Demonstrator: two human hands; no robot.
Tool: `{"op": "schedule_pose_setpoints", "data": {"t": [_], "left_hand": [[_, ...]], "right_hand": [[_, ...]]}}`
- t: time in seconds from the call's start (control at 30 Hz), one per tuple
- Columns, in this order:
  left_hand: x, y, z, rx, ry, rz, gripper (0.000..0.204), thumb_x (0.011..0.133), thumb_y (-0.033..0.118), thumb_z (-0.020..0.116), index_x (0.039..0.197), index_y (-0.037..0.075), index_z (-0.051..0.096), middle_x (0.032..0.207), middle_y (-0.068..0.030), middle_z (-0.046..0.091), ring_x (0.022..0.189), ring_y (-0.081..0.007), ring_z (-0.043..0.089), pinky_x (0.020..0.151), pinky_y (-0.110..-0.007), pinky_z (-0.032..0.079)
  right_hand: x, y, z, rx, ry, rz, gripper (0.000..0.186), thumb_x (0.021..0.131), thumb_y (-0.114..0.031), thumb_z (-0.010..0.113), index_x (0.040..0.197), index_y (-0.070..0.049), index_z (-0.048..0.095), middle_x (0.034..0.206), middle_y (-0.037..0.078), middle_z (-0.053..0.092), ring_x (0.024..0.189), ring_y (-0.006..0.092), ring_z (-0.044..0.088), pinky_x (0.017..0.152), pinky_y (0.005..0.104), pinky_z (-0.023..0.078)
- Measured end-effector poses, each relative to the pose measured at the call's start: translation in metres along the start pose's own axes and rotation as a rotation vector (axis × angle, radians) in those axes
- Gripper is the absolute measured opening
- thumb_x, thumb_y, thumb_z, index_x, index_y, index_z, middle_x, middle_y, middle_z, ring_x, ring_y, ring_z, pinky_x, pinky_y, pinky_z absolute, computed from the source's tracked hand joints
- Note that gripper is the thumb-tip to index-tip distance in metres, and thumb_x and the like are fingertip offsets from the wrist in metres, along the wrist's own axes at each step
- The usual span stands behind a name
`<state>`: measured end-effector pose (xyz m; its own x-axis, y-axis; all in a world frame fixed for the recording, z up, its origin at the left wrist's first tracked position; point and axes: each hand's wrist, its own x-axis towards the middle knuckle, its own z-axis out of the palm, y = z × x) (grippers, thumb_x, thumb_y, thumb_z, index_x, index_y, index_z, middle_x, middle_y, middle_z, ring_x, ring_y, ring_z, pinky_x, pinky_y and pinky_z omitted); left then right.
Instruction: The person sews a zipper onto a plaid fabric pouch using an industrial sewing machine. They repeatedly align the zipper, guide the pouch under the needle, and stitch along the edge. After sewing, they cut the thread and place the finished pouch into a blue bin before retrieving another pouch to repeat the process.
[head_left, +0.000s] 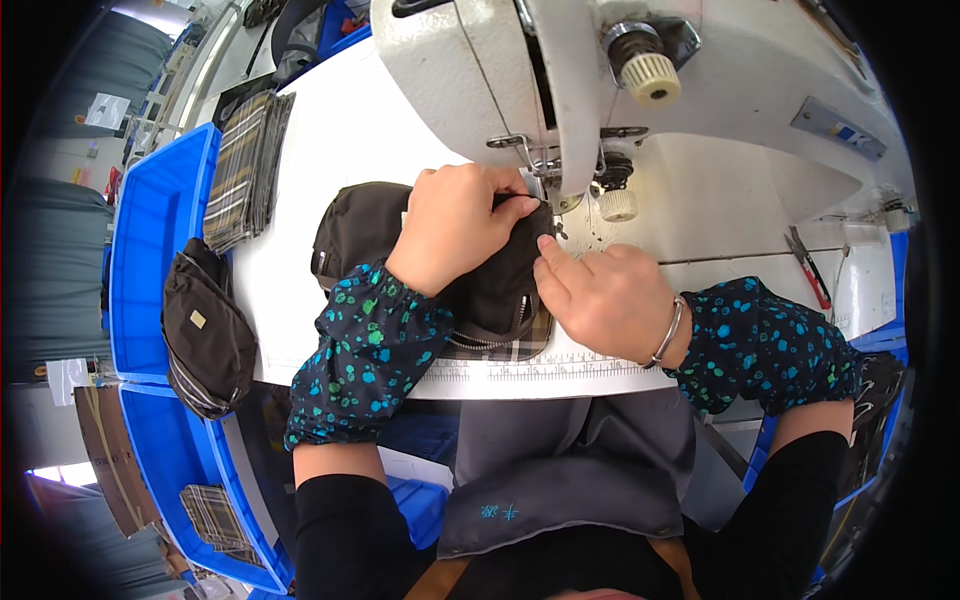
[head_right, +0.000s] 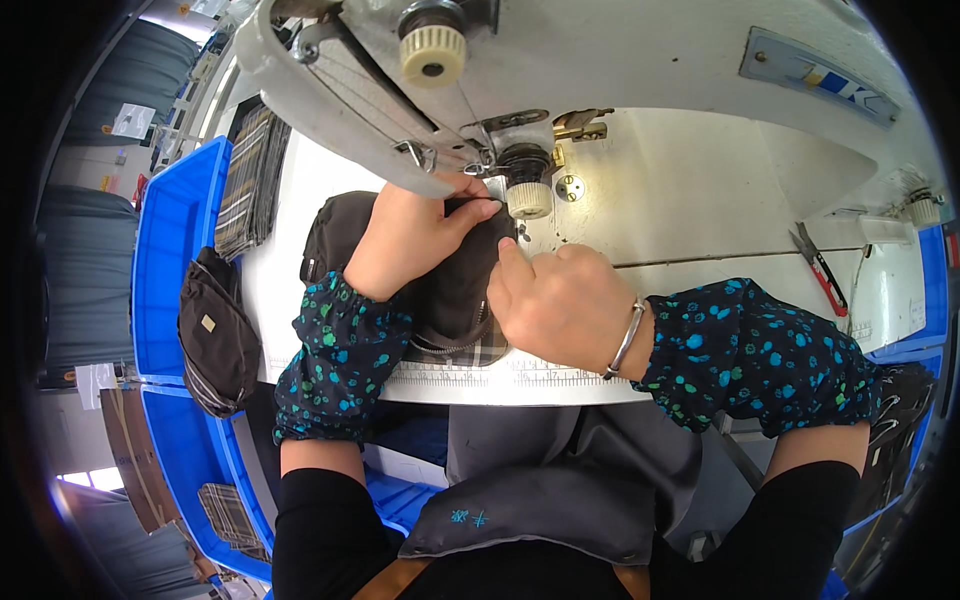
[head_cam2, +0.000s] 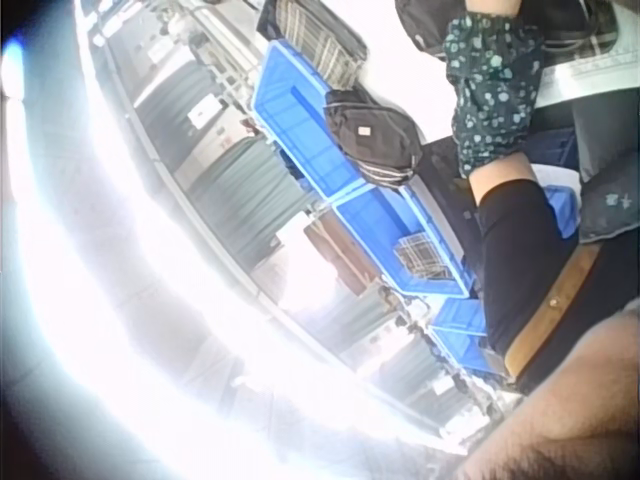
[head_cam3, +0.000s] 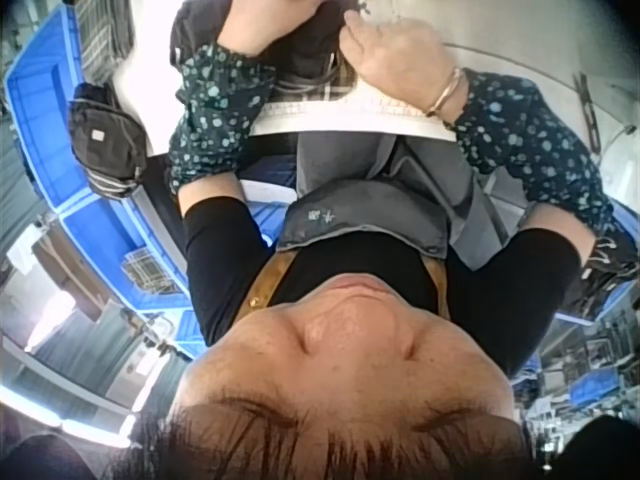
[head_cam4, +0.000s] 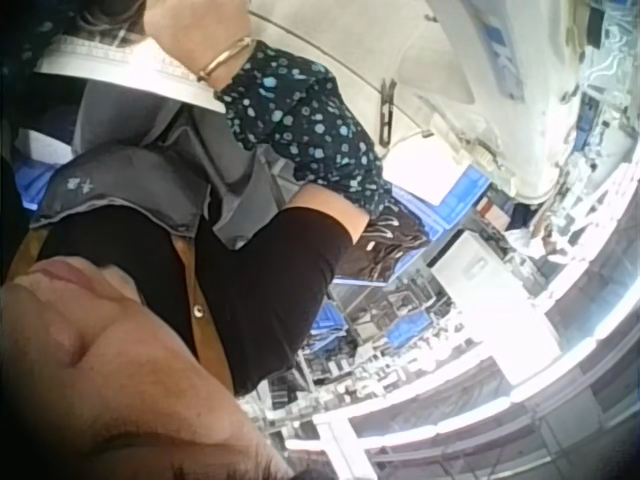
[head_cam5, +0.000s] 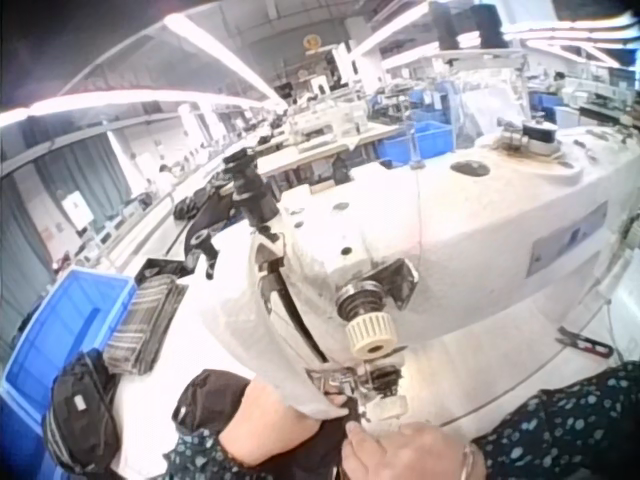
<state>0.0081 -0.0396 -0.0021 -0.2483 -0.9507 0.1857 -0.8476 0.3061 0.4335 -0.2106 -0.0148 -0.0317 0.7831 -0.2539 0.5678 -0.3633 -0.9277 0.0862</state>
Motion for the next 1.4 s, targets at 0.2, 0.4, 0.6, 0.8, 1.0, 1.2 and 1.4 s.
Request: {"op": "schedule_pose_setpoints", "data": {"t": [0.2, 0.4, 0.6, 0.8, 1.0, 1.2, 1.4], "left_hand": [[0.000, 0.001, 0.001, 0.051, 0.003, -0.002, 0.019, 0.086, 0.028, 0.078, 0.085, 0.010, 0.080, 0.063, -0.0120, 0.067, 0.061, -0.0348, 0.068, 0.064, -0.044, 0.054], [-0.001, -0.004, 0.005, 0.054, 0.068, 0.052, 0.020, 0.086, 0.028, 0.077, 0.086, 0.008, 0.081, 0.066, -0.0148, 0.069, 0.062, -0.0371, 0.068, 0.064, -0.046, 0.055], [-0.008, 0.011, 0.002, 0.142, 0.094, -0.069, 0.019, 0.085, 0.027, 0.078, 0.086, 0.008, 0.079, 0.079, -0.0118, 0.074, 0.084, -0.0334, 0.071, 0.077, -0.048, 0.051], [-0.007, 0.007, 0.005, 0.054, 0.008, -0.113, 0.017, 0.084, 0.025, 0.077, 0.086, 0.008, 0.079, 0.083, -0.0110, 0.075, 0.089, -0.0323, 0.069, 0.079, -0.048, 0.044], [-0.003, 0.003, 0.007, 0.015, 0.013, -0.154, 0.019, 0.083, 0.025, 0.077, 0.086, 0.007, 0.080, 0.077, -0.0129, 0.074, 0.083, -0.0350, 0.070, 0.078, -0.047, 0.044], [0.010, -0.015, 0.020, -0.054, 0.114, -0.067, 0.018, 0.083, 0.027, 0.078, 0.085, 0.010, 0.081, 0.071, -0.0123, 0.073, 0.071, -0.0372, 0.069, 0.074, -0.048, 0.044], [0.016, -0.017, 0.021, -0.068, 0.148, -0.015, 0.016, 0.083, 0.027, 0.077, 0.083, 0.011, 0.081, 0.075, -0.0104, 0.075, 0.073, -0.0364, 0.069, 0.075, -0.047, 0.045]], "right_hand": [[0.002, 0.005, 0.000, -0.051, -0.070, 0.115, 0.028, 0.081, -0.014, 0.067, 0.102, 0.003, 0.076, 0.112, 0.022, 0.076, 0.056, 0.0140, 0.064, 0.051, 0.0287, 0.050], [0.002, 0.003, 0.001, -0.045, -0.092, 0.122, 0.031, 0.082, -0.013, 0.066, 0.106, 0.005, 0.074, 0.115, 0.024, 0.075, 0.055, 0.0149, 0.065, 0.050, 0.0287, 0.051], [0.002, 0.003, 0.001, -0.033, -0.093, 0.133, 0.027, 0.083, -0.011, 0.066, 0.104, 0.006, 0.073, 0.114, 0.026, 0.074, 0.055, 0.0161, 0.068, 0.047, 0.0290, 0.052], [0.002, 0.003, 0.002, -0.025, -0.107, 0.123, 0.026, 0.085, -0.009, 0.067, 0.104, 0.007, 0.073, 0.113, 0.027, 0.074, 0.056, 0.0171, 0.068, 0.046, 0.0295, 0.052], [0.002, 0.006, 0.002, -0.035, -0.127, 0.102, 0.029, 0.084, -0.009, 0.066, 0.107, 0.008, 0.072, 0.118, 0.029, 0.073, 0.054, 0.0173, 0.066, 0.047, 0.0308, 0.052], [0.003, 0.017, 0.008, -0.061, -0.116, 0.096, 0.035, 0.083, -0.012, 0.065, 0.111, 0.007, 0.072, 0.122, 0.029, 0.072, 0.055, 0.0192, 0.066, 0.048, 0.0316, 0.052], [0.002, 0.020, 0.011, -0.058, -0.146, 0.121, 0.038, 0.083, -0.013, 0.064, 0.114, 0.007, 0.072, 0.125, 0.027, 0.071, 0.056, 0.0196, 0.066, 0.050, 0.0311, 0.053]]}}
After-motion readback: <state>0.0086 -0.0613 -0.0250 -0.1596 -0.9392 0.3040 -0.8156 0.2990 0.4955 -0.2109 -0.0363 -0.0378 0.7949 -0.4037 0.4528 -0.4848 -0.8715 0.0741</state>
